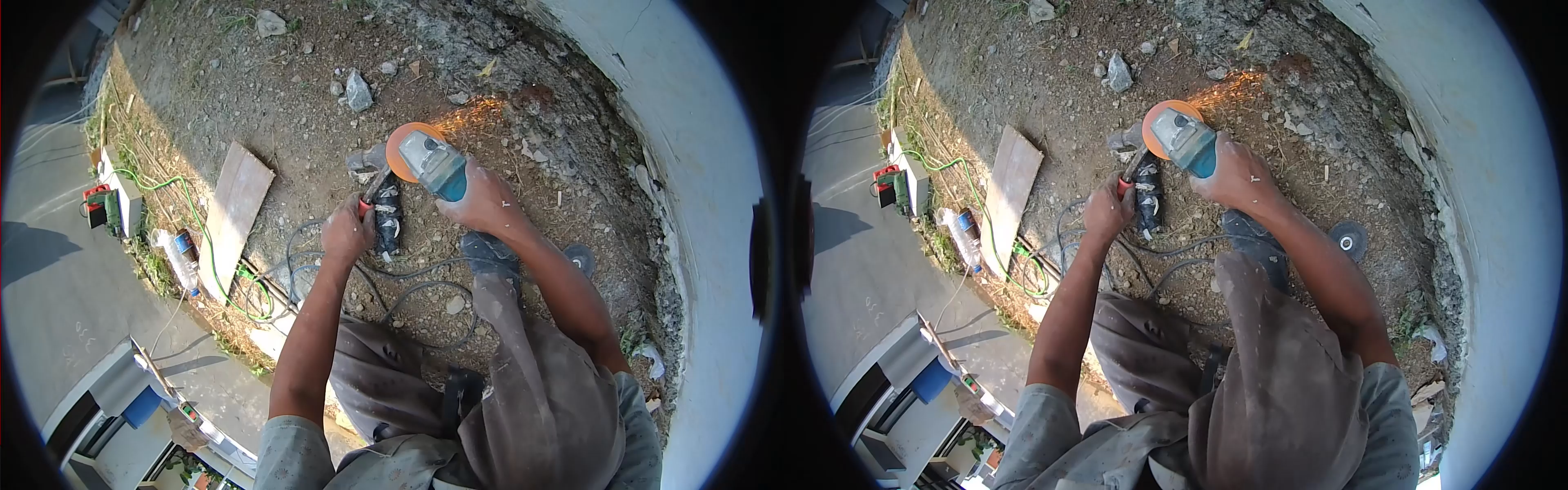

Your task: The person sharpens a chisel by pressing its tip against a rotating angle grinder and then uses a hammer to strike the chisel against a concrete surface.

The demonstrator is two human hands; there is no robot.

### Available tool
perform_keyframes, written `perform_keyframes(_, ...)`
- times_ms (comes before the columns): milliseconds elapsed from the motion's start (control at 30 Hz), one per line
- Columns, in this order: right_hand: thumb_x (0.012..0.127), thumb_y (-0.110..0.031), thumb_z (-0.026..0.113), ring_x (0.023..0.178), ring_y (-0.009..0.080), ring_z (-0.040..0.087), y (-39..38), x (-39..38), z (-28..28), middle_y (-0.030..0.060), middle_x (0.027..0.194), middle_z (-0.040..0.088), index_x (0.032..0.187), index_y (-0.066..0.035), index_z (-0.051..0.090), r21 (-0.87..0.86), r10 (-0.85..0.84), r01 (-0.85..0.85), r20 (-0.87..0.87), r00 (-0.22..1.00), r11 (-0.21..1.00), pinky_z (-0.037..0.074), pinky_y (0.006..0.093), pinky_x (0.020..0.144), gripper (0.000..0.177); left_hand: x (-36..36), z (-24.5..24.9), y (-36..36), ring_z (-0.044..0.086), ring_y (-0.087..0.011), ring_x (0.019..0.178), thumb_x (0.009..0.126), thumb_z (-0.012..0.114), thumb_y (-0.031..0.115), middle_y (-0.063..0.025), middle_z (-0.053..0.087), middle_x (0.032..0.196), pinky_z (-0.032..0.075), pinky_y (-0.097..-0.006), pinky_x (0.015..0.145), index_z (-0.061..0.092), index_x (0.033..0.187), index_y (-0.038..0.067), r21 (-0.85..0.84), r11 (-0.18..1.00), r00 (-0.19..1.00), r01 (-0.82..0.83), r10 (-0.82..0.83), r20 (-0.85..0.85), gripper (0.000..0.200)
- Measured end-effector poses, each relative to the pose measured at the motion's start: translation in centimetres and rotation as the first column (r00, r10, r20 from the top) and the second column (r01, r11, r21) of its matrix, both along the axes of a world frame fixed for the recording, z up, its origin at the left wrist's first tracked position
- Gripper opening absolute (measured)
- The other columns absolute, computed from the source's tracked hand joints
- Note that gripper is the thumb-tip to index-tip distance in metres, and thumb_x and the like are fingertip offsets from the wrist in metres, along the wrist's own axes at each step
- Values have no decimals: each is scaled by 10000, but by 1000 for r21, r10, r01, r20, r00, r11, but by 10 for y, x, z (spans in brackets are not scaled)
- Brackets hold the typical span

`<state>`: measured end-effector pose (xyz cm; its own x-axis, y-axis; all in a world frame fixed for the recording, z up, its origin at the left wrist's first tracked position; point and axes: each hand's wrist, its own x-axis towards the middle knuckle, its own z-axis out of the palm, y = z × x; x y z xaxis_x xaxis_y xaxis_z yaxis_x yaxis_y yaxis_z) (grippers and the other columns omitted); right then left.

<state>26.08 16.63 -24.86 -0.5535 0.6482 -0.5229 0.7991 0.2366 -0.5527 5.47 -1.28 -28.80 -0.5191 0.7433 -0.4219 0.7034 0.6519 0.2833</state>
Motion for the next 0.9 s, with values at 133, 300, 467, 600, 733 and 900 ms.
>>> perform_keyframes(133,728,-398,778,1046,443,679,7,1,-2,277,1087,693,1185,52,554,-30,-16,16,12,1000,999,534,518,921,679,0,1,1,698,-387,914,903,693,272,-167,715,937,544,-502,776,615,1037,111,-20,1000,1000,-3,3,-2,223)
perform_keyframes(300,712,-413,784,1038,435,682,18,0,-1,278,1086,692,1190,60,569,1,-36,36,1,999,999,538,494,918,706,1,-1,0,695,-390,916,906,690,275,-167,714,935,542,-503,781,613,1035,108,7,1000,1000,-7,7,-3,225)
perform_keyframes(467,693,-437,800,1049,419,681,36,-3,-11,272,1103,691,1203,71,574,44,-107,108,-8,994,993,534,479,918,754,-1,-4,-2,690,-404,921,908,689,276,-176,714,946,536,-504,776,610,1032,90,9,1000,1000,-8,8,0,237)
perform_keyframes(600,684,-458,809,1061,415,676,47,10,-15,269,1120,687,1227,82,570,101,-165,170,-59,985,980,529,470,931,802,-13,-5,-5,692,-392,906,905,712,265,-186,718,973,533,-459,771,634,1085,77,85,995,986,-44,30,163,272)
perform_keyframes(733,699,-457,835,1061,397,672,41,31,-5,246,1152,686,1256,30,597,90,-221,230,-101,970,969,516,450,934,777,-22,-4,-24,685,-285,835,909,726,229,-151,711,936,527,-388,777,636,1128,51,277,921,914,-274,160,372,296)
perform_keyframes(900,703,-438,831,1058,410,674,30,40,-3,257,1130,687,1231,48,585,52,-234,239,-87,968,970,526,463,924,759,-31,-11,-49,596,-148,876,928,722,193,-66,658,951,497,-314,833,593,1169,21,390,771,785,-503,219,579,323)
